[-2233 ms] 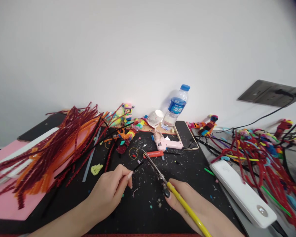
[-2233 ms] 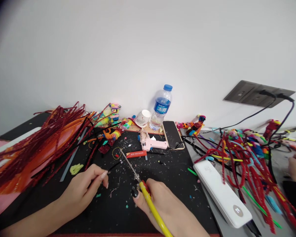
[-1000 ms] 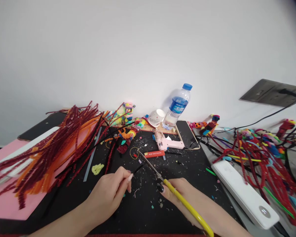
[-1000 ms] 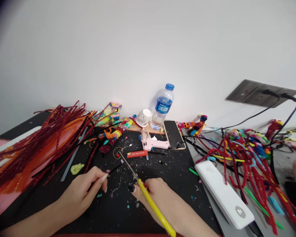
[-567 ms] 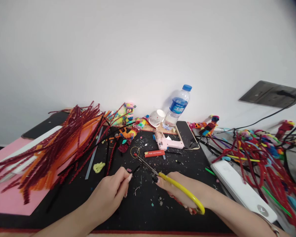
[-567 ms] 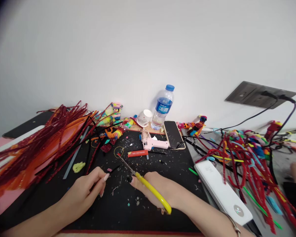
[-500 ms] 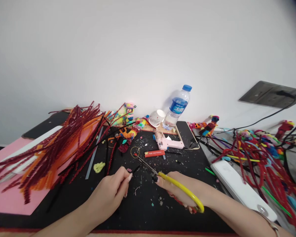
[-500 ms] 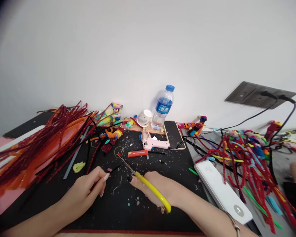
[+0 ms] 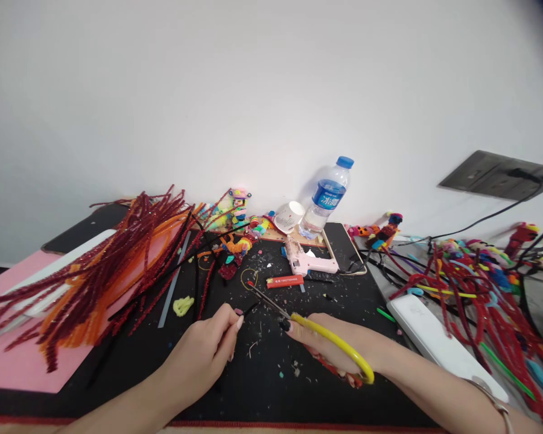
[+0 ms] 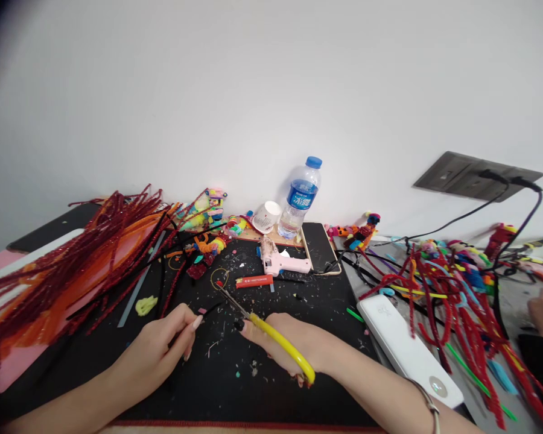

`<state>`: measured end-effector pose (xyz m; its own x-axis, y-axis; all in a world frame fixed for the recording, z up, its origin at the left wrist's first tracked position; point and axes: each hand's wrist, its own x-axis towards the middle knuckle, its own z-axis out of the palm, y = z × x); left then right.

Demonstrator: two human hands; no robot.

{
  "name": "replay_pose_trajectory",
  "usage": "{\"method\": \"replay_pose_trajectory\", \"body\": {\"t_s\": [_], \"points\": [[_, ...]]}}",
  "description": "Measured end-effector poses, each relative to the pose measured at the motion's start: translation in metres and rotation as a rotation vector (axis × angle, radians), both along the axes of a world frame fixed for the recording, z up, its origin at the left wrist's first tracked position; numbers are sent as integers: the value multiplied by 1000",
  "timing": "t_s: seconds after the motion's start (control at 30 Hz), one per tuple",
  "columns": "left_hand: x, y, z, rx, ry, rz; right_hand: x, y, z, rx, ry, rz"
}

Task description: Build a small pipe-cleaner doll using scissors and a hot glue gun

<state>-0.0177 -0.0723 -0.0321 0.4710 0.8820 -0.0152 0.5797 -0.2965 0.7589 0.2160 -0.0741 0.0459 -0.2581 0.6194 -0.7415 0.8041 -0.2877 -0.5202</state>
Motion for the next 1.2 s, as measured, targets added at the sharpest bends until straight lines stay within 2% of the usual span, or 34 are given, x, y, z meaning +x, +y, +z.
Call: {"method": "replay_pose_trajectory", "body": {"t_s": [0.33, 0.6, 0.77, 0.83, 0.93, 1.2], "points": [[0, 1, -3, -15, -2, 12, 0, -1, 1, -9, -21, -27], [0, -1, -2, -12, -22, 7, 3, 1, -2, 110, 53, -9], [-1, 0, -2, -3, -46, 44, 9, -4, -5, 66, 128, -96], [-1, 0, -2, 20, -60, 63, 13, -7, -8, 1, 191, -168], [-1, 0, -2, 59, -81, 79, 18, -11, -12, -93, 223, -195], [-2, 0, 0, 83, -117, 107, 18, -19, 2, 8, 148, -69]]}}
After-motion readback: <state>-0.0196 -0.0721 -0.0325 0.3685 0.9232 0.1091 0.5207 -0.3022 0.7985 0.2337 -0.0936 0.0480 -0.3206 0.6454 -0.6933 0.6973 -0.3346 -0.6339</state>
